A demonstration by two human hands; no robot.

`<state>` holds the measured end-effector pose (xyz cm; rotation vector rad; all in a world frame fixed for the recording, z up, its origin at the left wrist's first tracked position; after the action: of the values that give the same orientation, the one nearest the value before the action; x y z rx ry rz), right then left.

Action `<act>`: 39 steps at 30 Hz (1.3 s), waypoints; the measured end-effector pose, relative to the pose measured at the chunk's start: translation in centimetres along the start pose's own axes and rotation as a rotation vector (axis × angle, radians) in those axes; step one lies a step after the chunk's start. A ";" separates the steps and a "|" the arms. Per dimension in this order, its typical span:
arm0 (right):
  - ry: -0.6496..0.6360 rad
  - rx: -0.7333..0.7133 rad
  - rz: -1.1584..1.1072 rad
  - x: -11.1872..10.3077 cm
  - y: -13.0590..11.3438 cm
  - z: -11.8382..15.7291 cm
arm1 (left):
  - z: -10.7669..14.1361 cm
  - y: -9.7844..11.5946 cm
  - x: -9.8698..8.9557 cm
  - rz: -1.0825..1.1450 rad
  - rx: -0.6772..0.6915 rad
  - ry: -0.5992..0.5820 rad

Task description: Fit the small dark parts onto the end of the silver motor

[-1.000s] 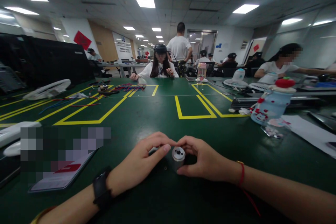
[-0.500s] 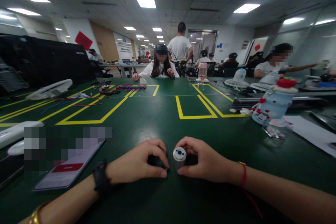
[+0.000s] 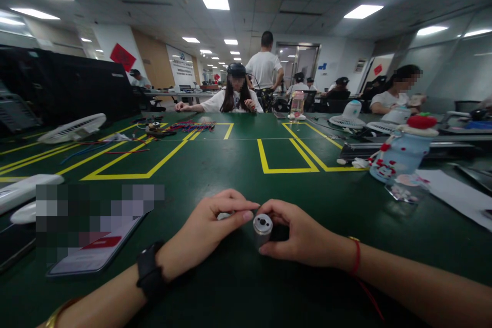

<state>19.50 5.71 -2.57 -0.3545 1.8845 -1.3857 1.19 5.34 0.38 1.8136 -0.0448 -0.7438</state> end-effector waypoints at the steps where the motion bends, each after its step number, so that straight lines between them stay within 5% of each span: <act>1: 0.000 0.002 0.011 0.0 0.0 0.0 | 0.0 0.1 0.2 0.005 0.009 -0.005; 21: 0.005 -0.040 0.086 0.1 -0.6 -0.1 | 0.2 1.7 1.3 -0.104 0.081 -0.087; 29: 0.005 0.003 0.091 0.1 -0.4 0.0 | -0.4 -1.7 0.2 0.113 -0.194 0.011; 39: 0.007 -0.013 0.104 0.0 -0.3 0.0 | -0.4 -2.4 0.1 0.131 -0.200 -0.025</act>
<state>19.38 5.61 -2.27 -0.2545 1.8917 -1.3075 0.67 6.61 -1.69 1.5950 -0.1007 -0.6546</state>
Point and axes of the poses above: each hand's wrist, its own z-axis away from the middle knuckle, its own x-axis out of the palm, y = z × x, the point moved 4 cm from there along -z, towards the middle knuckle, and after that the axes turned 4 degrees about -y, right-handed, at the moved point
